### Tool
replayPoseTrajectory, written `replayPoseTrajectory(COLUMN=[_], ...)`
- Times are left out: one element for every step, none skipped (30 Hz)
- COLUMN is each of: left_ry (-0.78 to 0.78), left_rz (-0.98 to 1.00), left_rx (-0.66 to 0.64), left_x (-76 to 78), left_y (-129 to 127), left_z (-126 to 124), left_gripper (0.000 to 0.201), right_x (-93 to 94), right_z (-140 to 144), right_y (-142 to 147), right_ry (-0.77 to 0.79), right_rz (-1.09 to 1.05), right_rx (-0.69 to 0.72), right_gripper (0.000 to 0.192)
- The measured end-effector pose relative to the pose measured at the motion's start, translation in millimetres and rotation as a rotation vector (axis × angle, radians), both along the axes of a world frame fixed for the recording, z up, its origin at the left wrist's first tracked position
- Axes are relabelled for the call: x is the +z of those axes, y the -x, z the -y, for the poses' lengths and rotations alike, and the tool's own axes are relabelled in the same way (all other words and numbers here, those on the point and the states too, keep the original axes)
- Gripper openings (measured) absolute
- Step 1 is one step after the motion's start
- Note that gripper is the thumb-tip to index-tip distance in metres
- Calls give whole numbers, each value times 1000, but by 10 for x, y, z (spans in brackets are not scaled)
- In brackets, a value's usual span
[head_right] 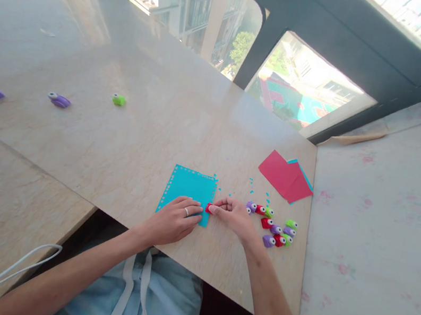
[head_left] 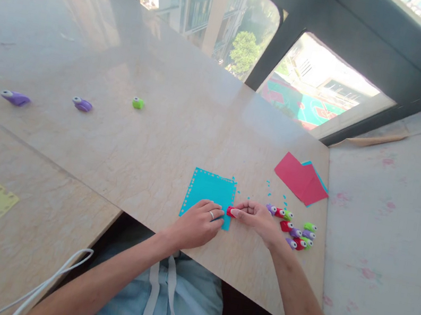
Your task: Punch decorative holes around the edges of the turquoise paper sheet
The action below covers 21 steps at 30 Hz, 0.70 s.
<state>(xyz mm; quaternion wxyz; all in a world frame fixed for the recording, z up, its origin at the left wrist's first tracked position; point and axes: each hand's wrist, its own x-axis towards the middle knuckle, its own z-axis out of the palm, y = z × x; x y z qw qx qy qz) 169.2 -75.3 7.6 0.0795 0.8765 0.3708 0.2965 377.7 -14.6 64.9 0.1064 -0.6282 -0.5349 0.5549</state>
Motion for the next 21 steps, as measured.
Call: replayPoseTrajectory(left_ry=[8,19,29,39,45,49,48,44,37,30,23,18,14,12,12,12,13,14,12,8,3], left_rz=[3,7,11,13,14,12,9,4,-2,-7,-12,-14,-15,-14,-13,-11,-9,-6,-3,1,4], left_rx=[-6,-11,-16,-20,-23,-25,-25,-23,-20,-16,-12,-8,-4,-1,0,1,1,-1,-1,0,2], left_x=[-5,-8,-8,-5,-1,5,10,15,18,18,15,11,5,-1,-6,-11,-15,-17,-19,-19,-20], left_y=[2,5,8,11,14,16,18,19,18,18,16,15,13,12,11,10,9,9,9,8,7], left_z=[2,3,4,5,5,5,4,4,4,3,3,3,3,3,3,3,3,3,2,2,1], left_gripper=[20,20,21,21,21,22,22,23,23,23,23,23,22,22,22,22,22,22,21,21,21], right_x=[7,13,19,26,34,42,49,56,61,63,64,63,60,57,53,51,49,48,48,47,46], right_z=[-3,-4,-4,-3,-3,-3,-5,-8,-15,-23,-34,-47,-60,-73,-85,-96,-104,-109,-112,-112,-111], right_y=[3,7,12,18,23,28,31,33,32,30,25,20,14,8,3,-1,-4,-5,-4,-3,-2], right_ry=[5,9,11,14,15,16,17,20,25,32,41,55,70,85,96,102,104,103,100,98,96], right_rz=[2,5,7,8,7,5,4,4,7,10,11,6,-1,-8,-14,-17,-15,-10,-5,1,9], right_rx=[1,0,-2,-5,-9,-12,-11,-8,-4,1,4,8,13,18,23,28,33,39,41,43,42], right_gripper=[47,47,47,47,47,47,47,47,47,47,46,45,44,44,44,44,44,44,45,45,46])
